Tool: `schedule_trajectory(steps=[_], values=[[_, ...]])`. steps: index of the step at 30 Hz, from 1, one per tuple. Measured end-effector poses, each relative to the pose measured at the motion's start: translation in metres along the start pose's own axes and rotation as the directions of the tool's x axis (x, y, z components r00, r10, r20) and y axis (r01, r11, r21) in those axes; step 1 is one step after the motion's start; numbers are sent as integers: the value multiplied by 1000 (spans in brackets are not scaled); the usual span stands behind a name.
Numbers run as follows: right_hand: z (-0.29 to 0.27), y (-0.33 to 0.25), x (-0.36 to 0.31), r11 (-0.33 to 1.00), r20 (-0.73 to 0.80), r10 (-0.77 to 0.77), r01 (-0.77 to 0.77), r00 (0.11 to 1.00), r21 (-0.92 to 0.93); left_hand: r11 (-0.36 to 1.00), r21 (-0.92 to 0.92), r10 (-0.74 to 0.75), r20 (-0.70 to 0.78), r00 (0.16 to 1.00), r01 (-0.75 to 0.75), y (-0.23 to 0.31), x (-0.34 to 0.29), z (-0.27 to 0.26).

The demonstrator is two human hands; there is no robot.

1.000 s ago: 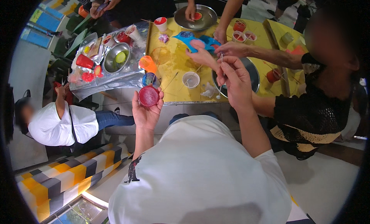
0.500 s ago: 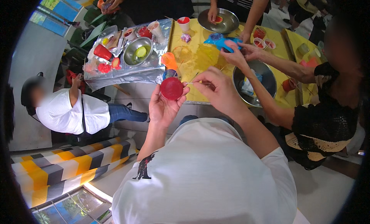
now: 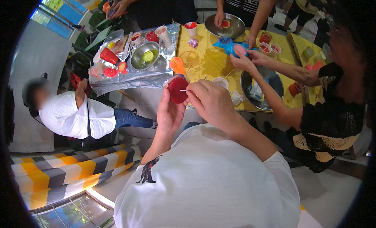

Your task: The person uses a blue silicone mold to shape red candy paste into round balls. They press the paste into the mold, remove the formed balls, and insert a wooden stick into each one. The finished lollipops are placed into small paper cups on the table.

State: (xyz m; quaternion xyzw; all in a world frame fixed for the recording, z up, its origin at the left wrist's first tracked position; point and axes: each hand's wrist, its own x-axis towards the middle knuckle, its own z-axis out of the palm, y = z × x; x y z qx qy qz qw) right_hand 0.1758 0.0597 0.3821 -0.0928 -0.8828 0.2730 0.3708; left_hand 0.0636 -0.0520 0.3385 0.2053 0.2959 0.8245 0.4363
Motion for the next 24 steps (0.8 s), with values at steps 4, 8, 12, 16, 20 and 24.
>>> schedule_trajectory(steps=[4, 8, 12, 16, 20, 24], values=[[2, -3, -4, 1000, -11, -1, 1, 1000, -17, 987, 132, 86, 39, 996, -90, 4, -5, 4], [1, -8, -5, 1000, -7, 10, -10, 1000, -23, 975, 166, 136, 88, 987, -149, 7, -7, 6], [1, -11, -4, 1000, -5, 7, -7, 1000, -27, 973, 163, 145, 107, 984, -161, 8, -6, 4], [2, -11, -4, 1000, -17, -4, 3, 1000, -25, 977, 154, 130, 112, 985, -147, 9, -7, 4], [4, -12, -3, 999, -29, 42, -42, 999, 21, 978, 152, 127, 88, 988, -140, 9, -8, 1], [0, -8, -1, 962, -51, 178, -163, 983, 218, 999, -49, -1, 70, 998, 4, 14, -4, 0]])
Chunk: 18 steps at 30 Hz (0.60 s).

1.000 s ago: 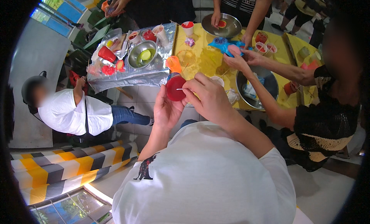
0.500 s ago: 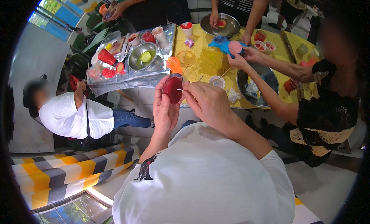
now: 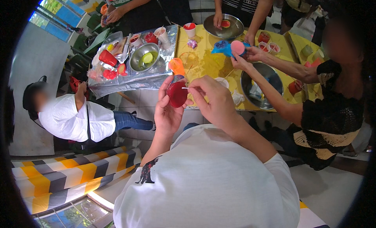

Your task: The person uses a blue silicone mold to shape red candy paste into round balls. They press the paste into the mold, remove the formed balls, and insert a wooden stick into each one. The finished lollipops are placed into small paper cups on the table.

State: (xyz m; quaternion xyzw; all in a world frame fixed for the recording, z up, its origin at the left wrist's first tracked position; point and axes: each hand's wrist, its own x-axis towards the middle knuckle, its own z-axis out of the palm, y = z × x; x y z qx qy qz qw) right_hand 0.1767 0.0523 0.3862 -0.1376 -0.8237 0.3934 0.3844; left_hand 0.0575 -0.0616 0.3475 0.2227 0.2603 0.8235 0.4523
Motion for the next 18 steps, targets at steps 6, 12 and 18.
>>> schedule_trajectory(steps=[6, 12, 18], values=[[-12, 21, 5, 949, 39, 199, -203, 979, 243, 920, 334, -165, -146, 975, 205, 1, -1, -7], [-18, 21, 6, 857, 86, 271, -281, 959, 433, 689, 715, -218, 47, 975, 120, 5, 2, -4], [-24, 13, 9, 779, 142, 304, -331, 942, 532, 627, 778, -309, 202, 929, 40, 15, 2, 5]])
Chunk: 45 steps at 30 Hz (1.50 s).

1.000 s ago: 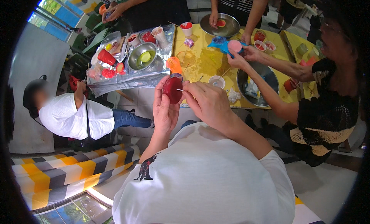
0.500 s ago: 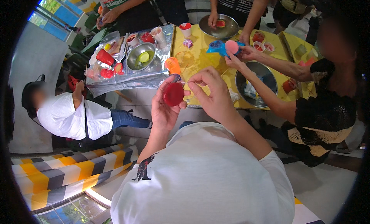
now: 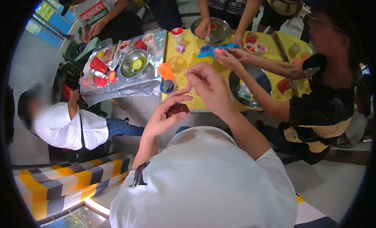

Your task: The person uses a blue silicone mold to shape red candy paste into round balls. They press the paste into the mold, remove the formed balls, and insert a wooden stick into each one. The finished lollipops are placed into small paper cups on the table.

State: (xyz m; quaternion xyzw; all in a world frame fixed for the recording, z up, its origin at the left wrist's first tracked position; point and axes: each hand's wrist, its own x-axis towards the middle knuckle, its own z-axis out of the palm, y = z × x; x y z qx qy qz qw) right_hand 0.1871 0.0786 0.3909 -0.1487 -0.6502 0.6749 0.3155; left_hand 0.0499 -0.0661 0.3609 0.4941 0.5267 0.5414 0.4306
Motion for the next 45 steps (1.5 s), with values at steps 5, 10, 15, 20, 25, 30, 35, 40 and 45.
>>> schedule_trajectory(steps=[5, 10, 15, 20, 25, 30, 35, 40, 45], values=[[-7, -1, 3, 996, -58, -2, 7, 998, 92, 986, -148, -58, 120, 991, 76, 9, 0, 2], [-8, 3, 7, 975, -62, -27, 40, 998, 220, 974, -210, -46, 162, 986, 80, 17, -3, 1], [-16, 5, 9, 961, -74, -40, 59, 996, 272, 966, -247, -28, 193, 981, 76, 15, 5, 2], [-5, 9, 2, 989, -66, -3, 13, 998, 149, 948, -312, -29, 129, 991, 68, 7, -2, -2], [0, 33, -3, 996, -41, 9, -13, 999, -91, 945, -325, -19, 82, 996, 45, 10, -2, -5], [-3, 55, -2, 970, 12, -95, 95, 995, -224, 949, -298, -64, 139, 988, 103, 5, -4, -7], [-6, 55, 0, 990, 11, 66, -64, 998, -125, 943, -290, -135, 120, 984, 165, -3, -5, -9], [-13, 50, 2, 982, 8, 159, -158, 987, -100, 887, -458, -124, -125, 984, 53, -19, -5, -10], [-17, 45, -3, 978, 66, 181, -172, 981, -121, 489, -867, -245, -242, 939, -96, -30, 11, -17]])
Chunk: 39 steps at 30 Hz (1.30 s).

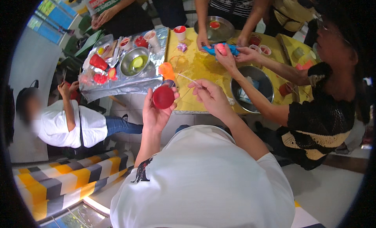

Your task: The person uses a blue silicone mold to shape red candy paste into round balls. They press the paste into the mold, remove the formed balls, and insert a wooden stick into each one. The finished lollipops are placed into small paper cups on the table.

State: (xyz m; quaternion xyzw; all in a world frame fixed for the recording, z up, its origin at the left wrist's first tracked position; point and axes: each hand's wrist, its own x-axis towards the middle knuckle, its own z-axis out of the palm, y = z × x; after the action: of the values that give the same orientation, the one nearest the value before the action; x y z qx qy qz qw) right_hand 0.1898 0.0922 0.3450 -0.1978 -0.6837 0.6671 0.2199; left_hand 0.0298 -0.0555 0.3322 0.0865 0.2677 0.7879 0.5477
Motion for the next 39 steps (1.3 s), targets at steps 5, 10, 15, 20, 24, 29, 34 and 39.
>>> schedule_trajectory(steps=[5, 10, 15, 20, 24, 29, 34, 39], values=[[16, -19, 1, 854, -28, -346, 302, 938, -423, 987, -159, 9, 45, 999, -1, -4, 4, -1], [18, -28, -2, 809, 23, -369, 333, 929, -484, 988, 66, 143, 12, 990, -143, -10, -1, 12], [19, -29, -8, 848, -41, -343, 290, 939, -443, 450, 714, 557, 246, 794, -537, -16, -10, 16], [11, -20, -11, 887, -93, -276, 217, 956, -408, 91, 823, 640, 382, 666, -560, -16, -18, 22], [10, -15, -12, 913, -105, -243, 190, 964, -362, -46, 839, 606, 455, 653, -542, -16, -19, 15], [9, -17, -14, 922, -153, -255, 193, 955, -335, -17, 819, 612, 463, 642, -574, -17, -16, 19], [13, -16, -11, 915, -141, -260, 197, 955, -351, 30, 813, 638, 432, 638, -581, -17, -18, 14], [11, -15, -9, 938, -172, -258, 204, 951, -280, 8, 810, 613, 459, 643, -587, -17, -17, 17]])
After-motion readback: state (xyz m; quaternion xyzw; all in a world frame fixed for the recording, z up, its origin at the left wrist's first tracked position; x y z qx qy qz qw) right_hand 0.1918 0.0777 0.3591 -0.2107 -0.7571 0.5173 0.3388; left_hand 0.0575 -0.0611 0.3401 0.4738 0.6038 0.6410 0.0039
